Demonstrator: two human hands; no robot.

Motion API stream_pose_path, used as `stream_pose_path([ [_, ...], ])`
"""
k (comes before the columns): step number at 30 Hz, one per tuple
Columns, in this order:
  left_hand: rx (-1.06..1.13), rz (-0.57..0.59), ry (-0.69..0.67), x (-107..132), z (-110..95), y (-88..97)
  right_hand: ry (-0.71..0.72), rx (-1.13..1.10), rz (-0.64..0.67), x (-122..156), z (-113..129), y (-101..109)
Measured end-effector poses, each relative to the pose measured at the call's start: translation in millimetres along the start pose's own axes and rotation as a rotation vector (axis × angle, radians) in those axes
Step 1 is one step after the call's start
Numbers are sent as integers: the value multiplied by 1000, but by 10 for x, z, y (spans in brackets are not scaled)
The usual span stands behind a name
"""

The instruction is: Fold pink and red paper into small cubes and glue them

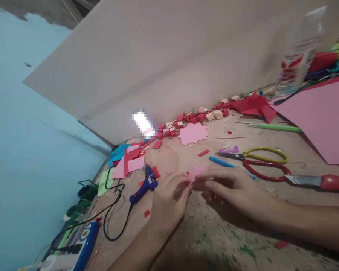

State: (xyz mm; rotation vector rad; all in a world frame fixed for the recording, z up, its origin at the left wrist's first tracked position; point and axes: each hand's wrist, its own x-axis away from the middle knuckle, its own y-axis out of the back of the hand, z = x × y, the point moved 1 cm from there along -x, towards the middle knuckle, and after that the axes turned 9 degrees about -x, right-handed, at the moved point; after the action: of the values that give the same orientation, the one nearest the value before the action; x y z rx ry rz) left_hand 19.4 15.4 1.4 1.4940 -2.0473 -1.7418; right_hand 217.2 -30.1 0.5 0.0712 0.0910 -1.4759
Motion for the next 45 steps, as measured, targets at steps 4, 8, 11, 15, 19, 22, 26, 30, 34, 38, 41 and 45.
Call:
stream_pose_path([
  [4, 11, -18, 37, -7, -3, 14, -37, -19, 15, 15, 14, -8],
  [8, 67, -16, 85, -27, -34, 39, -15, -21, -61, 25, 9, -2],
  [11, 118, -30, 142, -44, -56, 62, -13, -81, -61, 20, 1, -4],
  [15, 224, 6, 217, -57, -70, 76, -62, -184, -75, -6, -34, 5],
  [19, 394, 97, 273, -51, -75, 57, -71, -249, -24, -19, -44, 2],
  [22, 479, 139, 311, -28, -66, 20, -64, -269, 22, -14, -37, -13],
  [26, 571, 168, 448, 12, -43, -24, -76, -244, 66, -17, -45, -20],
  [30, 666, 215, 468, 18, -58, -24, -114, -255, 44, -24, -43, -13],
  [34, 602, 292, 449, 3, -116, -18, -127, -287, 59, -27, -30, -12],
  [38, 446, 308, 364, -5, -195, -7, -119, -235, 47, -26, -27, -2],
  [41, 444, 259, 350, 3, -218, 4, -121, -192, 24, -22, -26, 3],
  [45, 429, 265, 403, 13, -195, 18, -148, -199, 5, -18, -45, 12],
])
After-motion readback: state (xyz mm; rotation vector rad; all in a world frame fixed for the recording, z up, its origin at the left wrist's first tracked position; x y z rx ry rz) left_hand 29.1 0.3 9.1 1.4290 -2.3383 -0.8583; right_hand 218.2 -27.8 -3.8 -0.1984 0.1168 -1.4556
